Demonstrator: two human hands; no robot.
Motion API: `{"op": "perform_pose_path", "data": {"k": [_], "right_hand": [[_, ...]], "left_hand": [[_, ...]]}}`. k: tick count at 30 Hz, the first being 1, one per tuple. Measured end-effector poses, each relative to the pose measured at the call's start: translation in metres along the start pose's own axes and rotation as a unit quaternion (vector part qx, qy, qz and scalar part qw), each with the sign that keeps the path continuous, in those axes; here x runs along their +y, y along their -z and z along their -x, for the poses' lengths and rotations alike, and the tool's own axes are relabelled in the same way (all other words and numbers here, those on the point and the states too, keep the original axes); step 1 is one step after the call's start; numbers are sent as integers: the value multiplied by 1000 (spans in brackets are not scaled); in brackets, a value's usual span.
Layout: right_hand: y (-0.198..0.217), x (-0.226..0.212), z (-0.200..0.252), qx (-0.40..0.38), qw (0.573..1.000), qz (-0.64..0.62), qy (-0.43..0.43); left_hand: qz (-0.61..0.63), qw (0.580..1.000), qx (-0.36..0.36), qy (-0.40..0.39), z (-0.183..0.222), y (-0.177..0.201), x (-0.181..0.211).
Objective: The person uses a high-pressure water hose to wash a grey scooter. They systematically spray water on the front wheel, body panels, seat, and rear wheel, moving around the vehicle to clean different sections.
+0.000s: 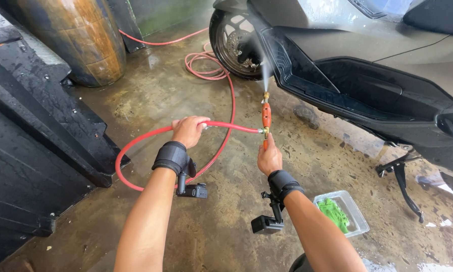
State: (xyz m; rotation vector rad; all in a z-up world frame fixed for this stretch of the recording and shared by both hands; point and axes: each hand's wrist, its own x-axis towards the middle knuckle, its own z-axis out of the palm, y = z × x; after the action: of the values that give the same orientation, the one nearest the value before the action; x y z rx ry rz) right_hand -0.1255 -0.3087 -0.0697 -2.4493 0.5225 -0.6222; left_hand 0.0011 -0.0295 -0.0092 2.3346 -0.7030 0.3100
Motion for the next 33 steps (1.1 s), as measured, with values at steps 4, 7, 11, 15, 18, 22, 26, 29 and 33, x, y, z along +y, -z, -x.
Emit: {"op": "perform_pose_path", "data": {"k": [4, 7, 11, 15, 18, 22, 26, 29, 33], "right_hand": [[2, -3, 4, -6, 1000, -12, -23], [-3, 6, 4, -7, 1000, -6, -30], [-1, 15, 3, -19, 999, 5, -43], [14, 10, 7, -35, 997, 17, -73], [21, 11, 8, -48, 994, 23, -91], [4, 54, -2, -25, 997, 31, -59], [20, 48, 1, -52, 993, 41, -100], [33, 40, 4, -54, 991, 55, -109], [44, 39, 9, -53, 991, 48, -117]], "left_hand": [[-11, 1000, 1, 0, -1, -4, 2], [-10, 1000, -3, 2, -2, -9, 2], [-5, 1000, -14, -3, -4, -19, 2], [6, 1000, -3, -31, -6, -32, 3], [6, 999, -14, -28, -8, -35, 7], [-8, 999, -32, -32, -10, -39, 16], [-11, 998, -48, -31, -12, -43, 22], [0, 998, -48, -43, -13, -48, 23], [-1, 998, -55, -34, -15, -51, 33]]}}
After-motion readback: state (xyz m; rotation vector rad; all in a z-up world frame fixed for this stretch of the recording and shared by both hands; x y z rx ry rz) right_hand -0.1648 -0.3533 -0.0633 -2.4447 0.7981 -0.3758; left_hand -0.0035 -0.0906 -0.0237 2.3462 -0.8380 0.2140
